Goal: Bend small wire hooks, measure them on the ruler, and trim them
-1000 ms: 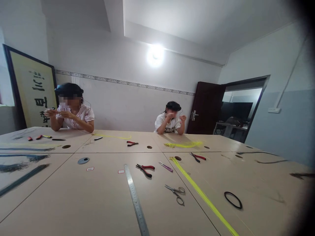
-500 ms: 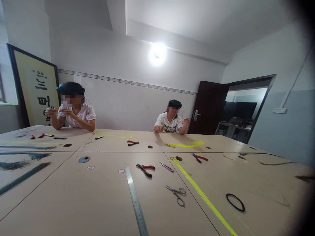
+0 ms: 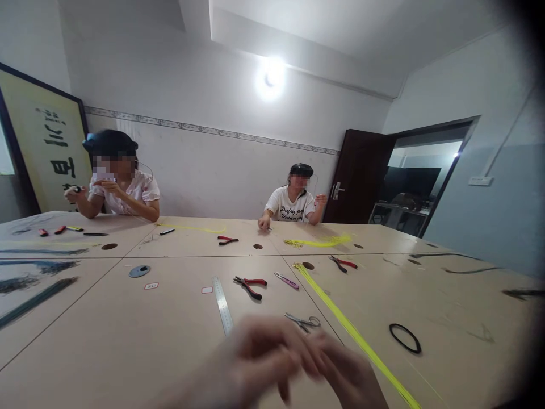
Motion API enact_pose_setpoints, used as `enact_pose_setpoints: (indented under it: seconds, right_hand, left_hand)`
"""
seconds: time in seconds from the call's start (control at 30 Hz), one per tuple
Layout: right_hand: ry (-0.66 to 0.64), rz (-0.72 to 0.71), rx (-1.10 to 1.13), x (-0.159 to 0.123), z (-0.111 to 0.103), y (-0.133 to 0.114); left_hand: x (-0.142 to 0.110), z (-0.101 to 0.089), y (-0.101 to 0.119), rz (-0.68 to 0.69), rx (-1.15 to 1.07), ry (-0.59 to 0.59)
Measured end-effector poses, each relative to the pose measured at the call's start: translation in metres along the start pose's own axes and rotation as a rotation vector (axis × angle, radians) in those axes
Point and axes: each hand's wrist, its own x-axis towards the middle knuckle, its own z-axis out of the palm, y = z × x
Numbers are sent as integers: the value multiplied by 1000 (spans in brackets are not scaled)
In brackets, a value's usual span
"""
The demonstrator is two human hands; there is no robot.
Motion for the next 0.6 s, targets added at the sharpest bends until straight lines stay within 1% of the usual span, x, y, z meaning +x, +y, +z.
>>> enact_pose_setpoints:
  seconds: [0.07, 0.13, 0.23, 0.3, 0.4, 0.53, 0.6]
  right_hand:
    - [-15, -81, 53, 30, 13, -17]
    - [-54, -99, 129, 59, 29, -27]
    - [-154, -109, 266, 95, 55, -29]
    - [-201, -110, 334, 112, 69, -28]
    - [-241, -94, 398, 123, 82, -25]
    - [-298, -61, 428, 124, 89, -20]
    - [-303, -85, 380, 123, 88, -19]
  left_hand:
    - [12, -20, 6, 38, -9, 144]
    - [18, -37, 11, 49, -17, 268]
    - [20, -55, 16, 31, -10, 365]
    - [20, -61, 16, 21, -9, 400]
    - [22, -68, 11, -6, -58, 415]
    - [27, -76, 4, -81, -151, 392]
    - [29, -79, 2, -102, -158, 398]
